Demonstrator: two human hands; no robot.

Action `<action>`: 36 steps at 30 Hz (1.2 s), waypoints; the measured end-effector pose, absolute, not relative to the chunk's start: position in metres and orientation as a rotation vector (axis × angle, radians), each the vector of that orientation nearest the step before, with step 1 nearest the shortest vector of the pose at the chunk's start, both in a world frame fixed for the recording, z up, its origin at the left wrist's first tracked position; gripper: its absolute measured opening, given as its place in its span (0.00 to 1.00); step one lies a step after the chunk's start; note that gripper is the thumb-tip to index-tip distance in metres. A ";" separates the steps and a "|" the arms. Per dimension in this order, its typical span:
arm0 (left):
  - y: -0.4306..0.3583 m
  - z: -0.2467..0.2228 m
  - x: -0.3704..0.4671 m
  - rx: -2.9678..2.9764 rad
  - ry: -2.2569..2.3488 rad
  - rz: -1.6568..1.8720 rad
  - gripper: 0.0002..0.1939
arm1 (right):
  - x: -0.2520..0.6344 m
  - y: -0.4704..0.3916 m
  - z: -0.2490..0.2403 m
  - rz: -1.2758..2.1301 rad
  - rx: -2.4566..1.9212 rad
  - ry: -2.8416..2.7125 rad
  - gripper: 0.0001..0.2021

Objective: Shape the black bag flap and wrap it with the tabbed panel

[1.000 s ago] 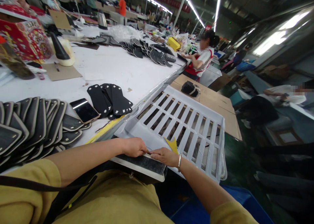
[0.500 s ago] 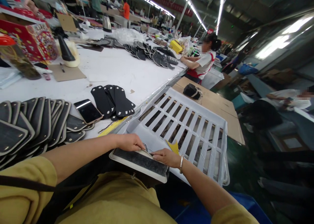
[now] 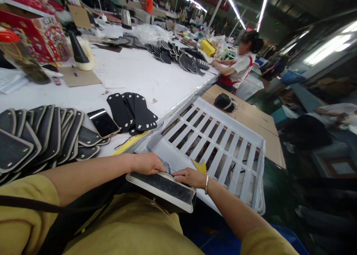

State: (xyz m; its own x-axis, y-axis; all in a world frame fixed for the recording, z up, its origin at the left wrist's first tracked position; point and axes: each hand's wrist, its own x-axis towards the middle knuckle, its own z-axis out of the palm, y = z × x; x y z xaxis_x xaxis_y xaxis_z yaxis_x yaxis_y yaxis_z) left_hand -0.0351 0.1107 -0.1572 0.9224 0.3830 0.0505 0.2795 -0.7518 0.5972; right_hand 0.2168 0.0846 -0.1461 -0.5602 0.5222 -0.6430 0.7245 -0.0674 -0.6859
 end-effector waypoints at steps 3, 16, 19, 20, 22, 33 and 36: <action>0.111 -0.158 -0.035 2.406 0.407 0.215 0.13 | 0.213 0.087 -0.150 -1.717 1.345 2.010 0.26; 0.108 -0.151 -0.032 2.651 0.411 -0.005 0.14 | 0.183 0.097 -0.141 -1.663 1.242 2.110 0.24; 0.112 -0.152 -0.037 2.600 0.417 0.010 0.13 | 0.182 0.098 -0.144 -1.690 1.236 2.110 0.24; 0.116 -0.153 -0.041 2.532 0.413 0.046 0.14 | 0.182 0.099 -0.146 -1.701 1.240 2.108 0.24; 0.123 -0.157 -0.054 2.365 0.423 0.127 0.14 | 0.185 0.099 -0.148 -1.713 1.261 2.101 0.25; 0.128 -0.169 -0.079 2.271 0.436 0.262 0.14 | 0.179 0.100 -0.151 -1.828 1.296 1.985 0.28; 0.127 -0.165 -0.079 2.269 0.434 0.250 0.14 | 0.175 0.101 -0.153 -1.849 1.272 1.999 0.27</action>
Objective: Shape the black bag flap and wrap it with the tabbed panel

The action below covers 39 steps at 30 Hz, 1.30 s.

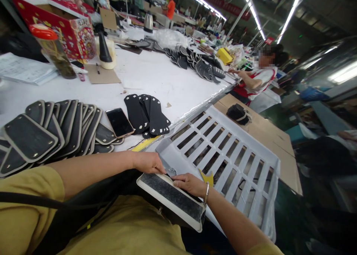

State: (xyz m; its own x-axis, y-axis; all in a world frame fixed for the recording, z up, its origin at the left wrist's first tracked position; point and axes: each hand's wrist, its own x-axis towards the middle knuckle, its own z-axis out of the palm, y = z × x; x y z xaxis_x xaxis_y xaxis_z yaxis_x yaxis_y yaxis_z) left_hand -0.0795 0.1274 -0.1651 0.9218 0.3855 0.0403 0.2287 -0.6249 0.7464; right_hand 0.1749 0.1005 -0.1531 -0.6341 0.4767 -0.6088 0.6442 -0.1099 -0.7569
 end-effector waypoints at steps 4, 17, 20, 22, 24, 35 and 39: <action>0.127 -0.160 -0.081 2.283 0.421 0.246 0.14 | 0.169 0.104 -0.157 -1.827 1.254 2.031 0.27; 0.133 -0.179 -0.096 2.000 0.560 0.278 0.15 | 0.146 0.119 -0.168 -1.854 1.179 2.071 0.27; 0.134 -0.185 -0.104 1.918 0.594 0.308 0.14 | 0.149 0.118 -0.171 -1.895 1.184 2.049 0.29; 0.133 -0.186 -0.106 1.952 0.576 0.324 0.14 | 0.149 0.118 -0.173 -1.924 1.183 2.016 0.30; 0.133 -0.185 -0.106 1.987 0.553 0.326 0.14 | 0.148 0.119 -0.176 -1.967 1.187 1.973 0.30; 0.136 -0.187 -0.112 1.938 0.570 0.306 0.15 | 0.126 0.126 -0.184 -2.112 1.199 1.833 0.27; 0.138 -0.186 -0.119 1.875 0.615 0.290 0.15 | 0.120 0.126 -0.176 -2.128 1.212 1.816 0.26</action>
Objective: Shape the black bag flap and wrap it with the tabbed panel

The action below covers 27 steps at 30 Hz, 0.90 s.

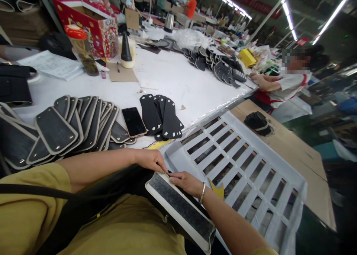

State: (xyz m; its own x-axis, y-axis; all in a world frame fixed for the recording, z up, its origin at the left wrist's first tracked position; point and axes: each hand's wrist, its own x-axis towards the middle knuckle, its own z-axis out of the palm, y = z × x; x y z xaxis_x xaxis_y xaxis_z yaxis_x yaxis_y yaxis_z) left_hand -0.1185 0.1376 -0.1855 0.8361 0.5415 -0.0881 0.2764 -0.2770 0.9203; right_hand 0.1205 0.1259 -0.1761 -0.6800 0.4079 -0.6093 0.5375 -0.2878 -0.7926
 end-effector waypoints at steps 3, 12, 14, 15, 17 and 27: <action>0.138 -0.182 -0.120 1.934 0.651 0.271 0.15 | 0.116 0.127 -0.175 -2.099 1.222 1.818 0.26; 0.136 -0.178 -0.120 2.055 0.652 0.307 0.17 | 0.102 0.134 -0.182 -2.071 1.243 1.803 0.26; 0.136 -0.175 -0.121 2.067 0.673 0.288 0.17 | 0.097 0.134 -0.180 -2.115 1.276 1.757 0.25; 0.135 -0.173 -0.121 2.070 0.680 0.277 0.17 | 0.095 0.134 -0.180 -2.150 1.292 1.712 0.25; 0.135 -0.169 -0.121 2.082 0.693 0.255 0.18 | 0.091 0.133 -0.179 -2.231 1.333 1.591 0.24; 0.120 -0.155 -0.113 2.289 0.650 0.312 0.12 | 0.127 0.112 -0.167 -2.193 1.435 1.649 0.26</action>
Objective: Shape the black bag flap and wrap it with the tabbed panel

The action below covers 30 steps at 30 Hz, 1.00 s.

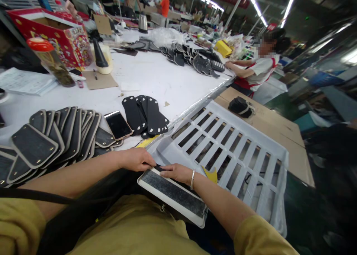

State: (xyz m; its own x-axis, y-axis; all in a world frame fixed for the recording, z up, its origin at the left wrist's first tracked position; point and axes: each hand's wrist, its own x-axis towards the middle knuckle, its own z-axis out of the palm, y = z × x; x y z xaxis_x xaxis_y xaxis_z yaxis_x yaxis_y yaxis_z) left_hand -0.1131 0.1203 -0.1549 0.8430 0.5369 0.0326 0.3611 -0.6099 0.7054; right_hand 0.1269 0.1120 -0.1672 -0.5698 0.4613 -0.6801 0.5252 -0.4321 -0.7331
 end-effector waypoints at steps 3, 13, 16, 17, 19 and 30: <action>0.111 -0.151 -0.114 2.411 0.773 0.242 0.13 | 0.158 0.102 -0.156 -2.198 1.443 1.589 0.30; 0.029 -0.147 -0.017 2.450 0.581 0.492 0.14 | 0.247 0.036 -0.118 -1.507 1.768 2.427 0.20; 0.013 -0.155 0.011 2.464 0.632 0.550 0.11 | 0.250 -0.008 -0.117 -1.208 1.826 2.702 0.15; 0.010 -0.157 0.017 2.470 0.662 0.569 0.10 | 0.250 -0.021 -0.120 -1.108 1.826 2.759 0.14; 0.005 -0.159 0.024 2.474 0.724 0.591 0.10 | 0.248 -0.040 -0.131 -0.912 1.856 2.859 0.10; 0.000 -0.159 0.027 2.463 0.809 0.511 0.11 | 0.245 -0.054 -0.161 -0.611 2.024 2.998 0.04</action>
